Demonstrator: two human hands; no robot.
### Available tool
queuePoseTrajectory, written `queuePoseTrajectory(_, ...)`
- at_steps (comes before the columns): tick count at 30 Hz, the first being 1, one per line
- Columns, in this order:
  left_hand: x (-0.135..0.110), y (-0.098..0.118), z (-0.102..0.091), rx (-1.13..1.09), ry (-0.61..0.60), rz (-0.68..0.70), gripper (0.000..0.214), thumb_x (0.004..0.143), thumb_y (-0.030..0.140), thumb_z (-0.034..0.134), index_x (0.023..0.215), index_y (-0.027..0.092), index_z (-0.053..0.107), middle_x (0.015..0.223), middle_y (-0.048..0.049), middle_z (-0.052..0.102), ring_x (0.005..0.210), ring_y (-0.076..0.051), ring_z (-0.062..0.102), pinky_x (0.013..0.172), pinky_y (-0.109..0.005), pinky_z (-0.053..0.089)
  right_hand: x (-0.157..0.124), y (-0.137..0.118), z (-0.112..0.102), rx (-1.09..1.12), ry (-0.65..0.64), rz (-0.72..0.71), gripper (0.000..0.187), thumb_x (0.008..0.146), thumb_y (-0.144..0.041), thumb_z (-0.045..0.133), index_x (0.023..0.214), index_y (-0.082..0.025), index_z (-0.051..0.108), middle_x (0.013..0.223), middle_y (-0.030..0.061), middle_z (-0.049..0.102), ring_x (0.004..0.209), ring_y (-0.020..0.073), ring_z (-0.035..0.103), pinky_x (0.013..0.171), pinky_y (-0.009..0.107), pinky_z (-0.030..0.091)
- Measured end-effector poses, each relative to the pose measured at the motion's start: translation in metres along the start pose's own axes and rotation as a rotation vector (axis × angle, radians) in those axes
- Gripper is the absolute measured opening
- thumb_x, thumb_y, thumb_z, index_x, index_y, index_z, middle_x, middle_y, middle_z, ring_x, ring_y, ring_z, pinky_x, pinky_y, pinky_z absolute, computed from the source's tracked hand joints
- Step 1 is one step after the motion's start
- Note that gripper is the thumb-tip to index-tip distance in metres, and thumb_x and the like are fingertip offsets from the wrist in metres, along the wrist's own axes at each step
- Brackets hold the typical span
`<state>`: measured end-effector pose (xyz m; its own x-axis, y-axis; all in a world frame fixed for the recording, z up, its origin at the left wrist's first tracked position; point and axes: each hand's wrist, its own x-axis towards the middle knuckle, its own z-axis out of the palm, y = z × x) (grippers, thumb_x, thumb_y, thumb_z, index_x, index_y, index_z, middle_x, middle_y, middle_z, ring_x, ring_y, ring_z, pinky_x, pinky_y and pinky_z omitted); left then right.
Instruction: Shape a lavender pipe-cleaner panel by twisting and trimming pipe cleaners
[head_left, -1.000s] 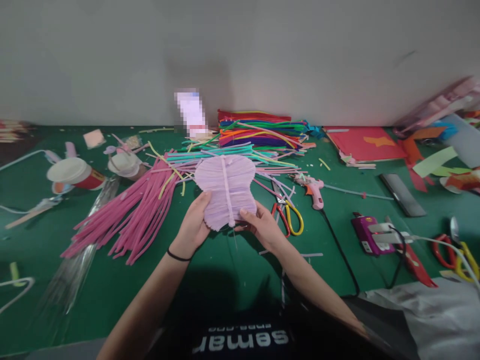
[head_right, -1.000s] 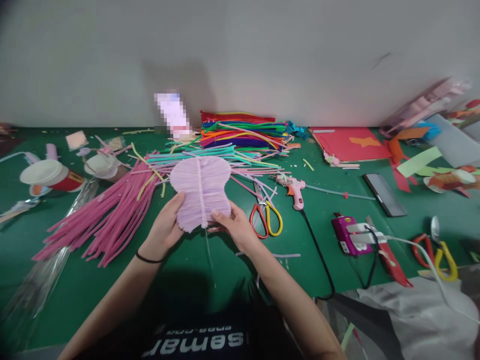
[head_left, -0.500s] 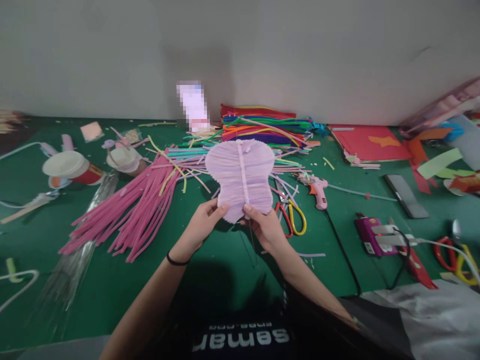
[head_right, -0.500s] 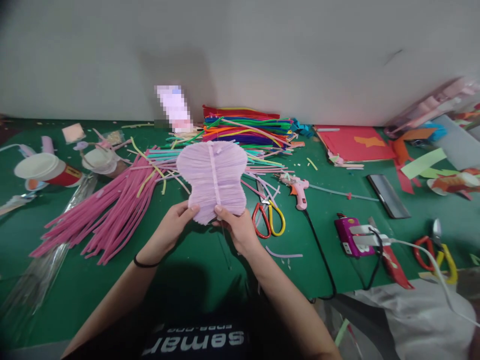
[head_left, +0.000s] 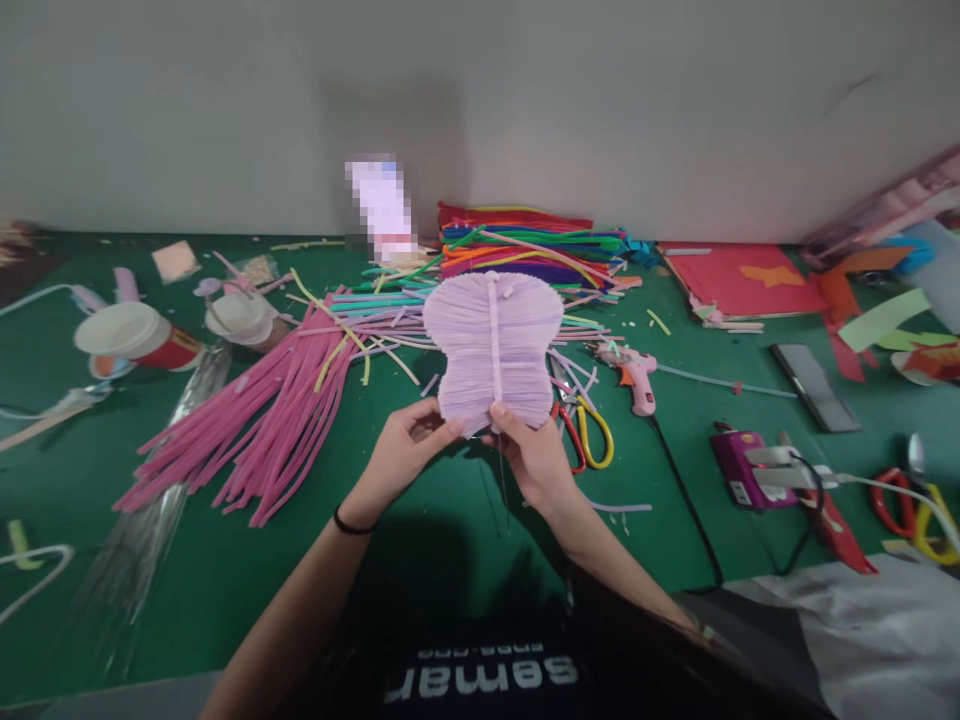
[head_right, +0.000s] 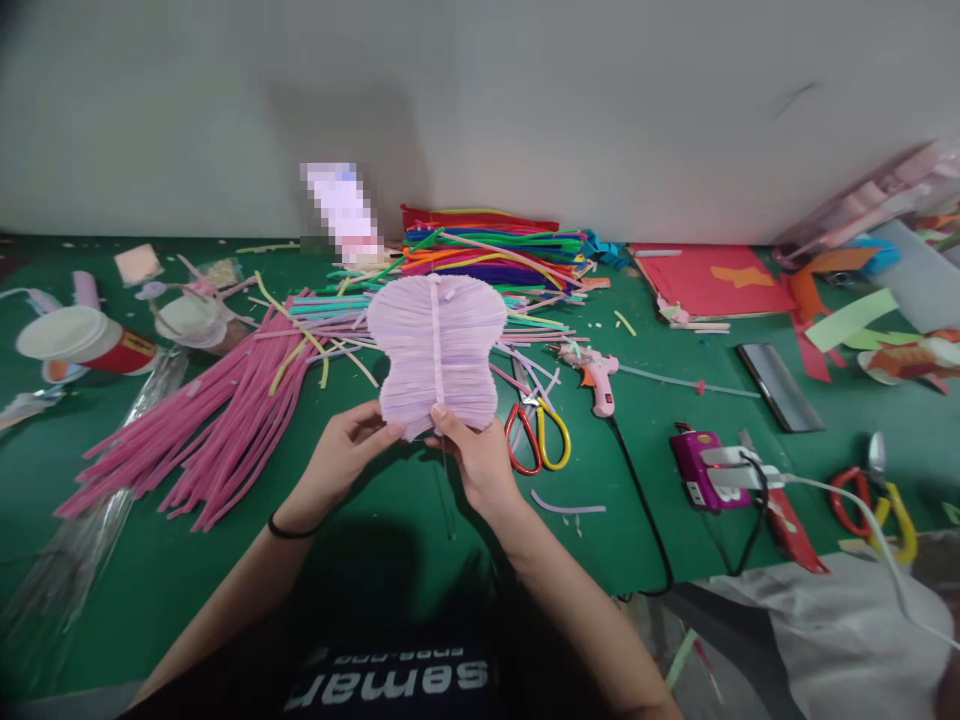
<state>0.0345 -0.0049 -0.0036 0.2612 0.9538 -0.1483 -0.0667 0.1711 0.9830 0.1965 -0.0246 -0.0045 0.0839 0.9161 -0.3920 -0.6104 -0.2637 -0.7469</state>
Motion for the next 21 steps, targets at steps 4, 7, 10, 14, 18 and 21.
queuePoseTrajectory(4,0.0,-0.003,0.0,-0.096,0.024,-0.057,0.025,0.07,0.028,0.079,0.091,0.015,0.072,0.085,-0.0031,0.073,0.076,-0.015,0.064,0.076,-0.026,0.05,0.0,0.002,-0.001,0.017,-0.015,0.012,0.034,0.064,-0.029,0.082,0.095,-0.021,0.071,0.086,-0.0005,0.073,0.072,0.0136,0.066,0.059,0.024,0.057)
queuePoseTrajectory(7,0.002,-0.005,-0.001,-0.128,0.048,-0.071,0.021,0.07,0.026,0.079,0.085,0.014,0.072,0.078,-0.0017,0.071,0.07,-0.012,0.062,0.072,-0.023,0.049,0.002,0.005,-0.001,-0.01,-0.031,-0.005,0.031,0.065,-0.028,0.081,0.094,-0.021,0.072,0.087,-0.0004,0.074,0.074,0.0146,0.067,0.062,0.026,0.056)
queuePoseTrajectory(10,0.004,-0.007,-0.001,-0.148,0.049,-0.086,0.021,0.072,0.026,0.077,0.089,0.014,0.071,0.08,-0.0022,0.07,0.068,-0.012,0.06,0.068,-0.023,0.049,0.004,0.008,-0.001,-0.062,-0.031,-0.063,0.033,0.064,-0.026,0.081,0.095,-0.021,0.072,0.09,0.0004,0.074,0.081,0.0173,0.067,0.073,0.03,0.055)
queuePoseTrajectory(14,0.005,-0.008,0.003,-0.152,0.024,-0.157,0.023,0.071,0.028,0.076,0.088,0.013,0.072,0.077,-0.0037,0.07,0.065,-0.013,0.059,0.063,-0.024,0.049,0.004,0.014,0.0,-0.061,-0.059,-0.089,0.031,0.066,-0.025,0.08,0.096,-0.021,0.072,0.092,0.001,0.074,0.089,0.0194,0.067,0.086,0.035,0.052)
queuePoseTrajectory(18,0.005,-0.008,0.005,-0.132,0.047,-0.176,0.02,0.07,0.029,0.076,0.082,0.014,0.073,0.07,-0.0019,0.069,0.061,-0.012,0.058,0.061,-0.023,0.047,0.004,0.017,0.0,-0.073,-0.062,-0.081,0.028,0.067,-0.027,0.079,0.094,-0.02,0.072,0.09,0.0013,0.075,0.086,0.0197,0.068,0.085,0.035,0.052)
queuePoseTrajectory(21,0.006,-0.008,0.005,-0.129,0.075,-0.183,0.022,0.071,0.029,0.074,0.087,0.014,0.074,0.077,-0.0031,0.072,0.064,-0.013,0.059,0.063,-0.024,0.047,0.004,0.018,-0.001,-0.082,-0.056,-0.093,0.029,0.067,-0.026,0.079,0.094,-0.019,0.072,0.091,0.0017,0.075,0.085,0.0194,0.068,0.085,0.035,0.052)
